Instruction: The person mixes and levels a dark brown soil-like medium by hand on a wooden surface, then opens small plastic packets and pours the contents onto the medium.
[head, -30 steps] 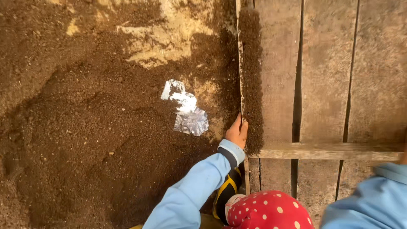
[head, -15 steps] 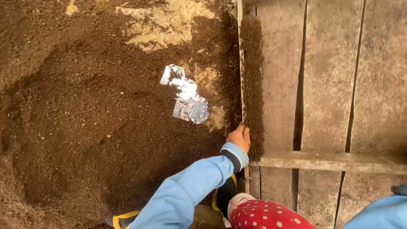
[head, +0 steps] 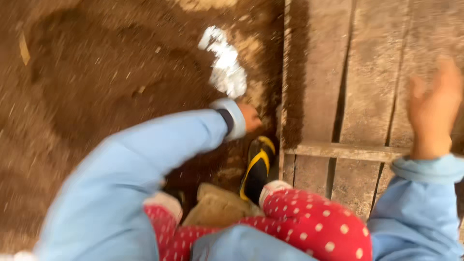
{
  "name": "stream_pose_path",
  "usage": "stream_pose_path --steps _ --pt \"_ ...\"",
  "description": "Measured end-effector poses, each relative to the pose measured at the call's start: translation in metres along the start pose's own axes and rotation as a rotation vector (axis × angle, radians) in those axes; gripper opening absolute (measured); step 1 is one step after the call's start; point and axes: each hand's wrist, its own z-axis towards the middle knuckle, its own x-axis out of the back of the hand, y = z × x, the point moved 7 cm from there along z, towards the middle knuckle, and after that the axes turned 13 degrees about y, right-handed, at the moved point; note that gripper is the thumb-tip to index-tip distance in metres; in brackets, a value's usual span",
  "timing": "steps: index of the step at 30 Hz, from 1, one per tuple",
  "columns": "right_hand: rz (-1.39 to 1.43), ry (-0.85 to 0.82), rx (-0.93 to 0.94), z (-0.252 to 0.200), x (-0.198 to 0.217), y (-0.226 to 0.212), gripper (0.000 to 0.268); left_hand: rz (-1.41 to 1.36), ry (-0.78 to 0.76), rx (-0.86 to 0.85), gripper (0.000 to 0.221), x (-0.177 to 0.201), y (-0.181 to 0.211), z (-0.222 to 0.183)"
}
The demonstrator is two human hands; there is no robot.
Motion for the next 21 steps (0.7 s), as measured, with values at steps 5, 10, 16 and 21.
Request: stream_pose_path --steps 5,10,16,21 --pt "0.522 -0.834 0.502 0.016 0.031 -0.343 0.033 0.377 0.414 0.014 0.041 0.157 -0.070 -0.194" --pt "0.384 -0.726 0.405 -0.026 -0.156 -0.419 0.022 0.022 0.431 0.052 0.038 0.143 -0.101 -0.312" --pt "0.661 -0.320 0.426 -0.032 -0.154 -0.442 0.014 -0.579 0.689 -0.167 0.034 0.110 -0.124 -0.247" --pt "0.538 -0.234 0.574 -0.025 -0.159 -0.455 0.040 -0.729 0.691 -0.144 0.036 0.108 -0.140 -0.193"
